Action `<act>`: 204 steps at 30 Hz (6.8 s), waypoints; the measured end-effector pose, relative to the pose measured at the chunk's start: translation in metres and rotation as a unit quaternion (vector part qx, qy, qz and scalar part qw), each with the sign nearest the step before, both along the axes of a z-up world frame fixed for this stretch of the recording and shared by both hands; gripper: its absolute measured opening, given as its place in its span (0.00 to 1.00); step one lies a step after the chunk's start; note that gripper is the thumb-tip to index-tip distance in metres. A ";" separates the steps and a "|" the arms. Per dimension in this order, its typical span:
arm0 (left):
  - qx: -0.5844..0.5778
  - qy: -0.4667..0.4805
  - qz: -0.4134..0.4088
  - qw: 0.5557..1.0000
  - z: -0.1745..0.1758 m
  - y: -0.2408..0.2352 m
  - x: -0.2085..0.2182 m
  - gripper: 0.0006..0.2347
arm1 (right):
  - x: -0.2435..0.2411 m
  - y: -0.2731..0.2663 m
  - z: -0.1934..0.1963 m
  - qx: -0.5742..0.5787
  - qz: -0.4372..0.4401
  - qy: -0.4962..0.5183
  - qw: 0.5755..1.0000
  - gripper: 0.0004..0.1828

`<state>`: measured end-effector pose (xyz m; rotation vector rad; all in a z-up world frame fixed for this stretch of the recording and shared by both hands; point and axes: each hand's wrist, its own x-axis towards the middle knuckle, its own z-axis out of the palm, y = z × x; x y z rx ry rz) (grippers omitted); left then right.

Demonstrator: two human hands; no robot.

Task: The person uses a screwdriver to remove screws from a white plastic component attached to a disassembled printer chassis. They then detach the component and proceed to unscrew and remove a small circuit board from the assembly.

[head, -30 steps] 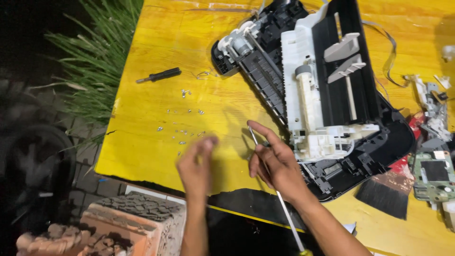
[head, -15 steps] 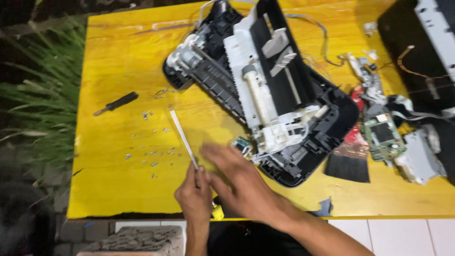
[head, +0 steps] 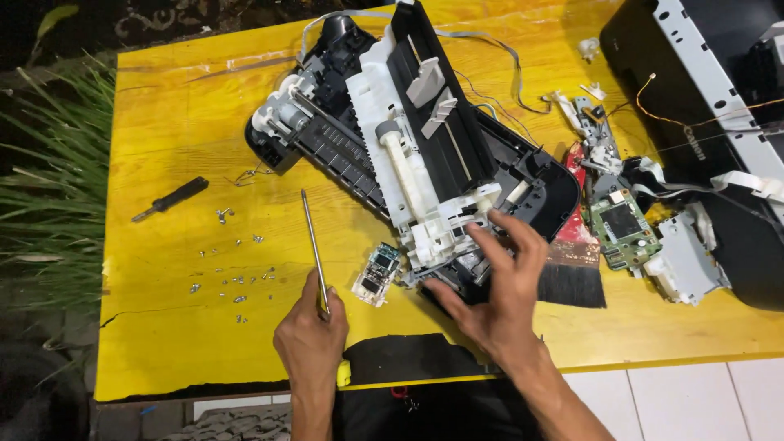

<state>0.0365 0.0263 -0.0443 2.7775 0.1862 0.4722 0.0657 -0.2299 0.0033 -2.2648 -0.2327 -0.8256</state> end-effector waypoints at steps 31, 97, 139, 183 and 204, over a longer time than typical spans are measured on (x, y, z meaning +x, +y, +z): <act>-0.165 -0.118 -0.483 0.852 0.119 -0.056 0.111 0.13 | 0.032 -0.015 0.059 -0.033 0.155 -0.041 0.987 0.03; -0.219 -0.222 -0.121 0.942 0.064 -0.111 0.026 0.15 | 0.004 -0.018 -0.009 0.416 0.015 0.206 0.886 0.22; -0.311 -0.154 -0.258 0.902 0.047 -0.100 0.014 0.08 | 0.004 -0.026 -0.016 0.368 -0.030 0.188 0.910 0.08; -0.445 -0.117 -0.259 0.849 0.079 -0.161 -0.053 0.05 | -0.066 -0.021 0.061 0.268 0.137 0.199 0.933 0.08; -0.339 -0.037 -0.143 0.929 0.073 -0.117 -0.010 0.18 | -0.072 -0.034 0.032 0.400 0.167 0.514 0.740 0.21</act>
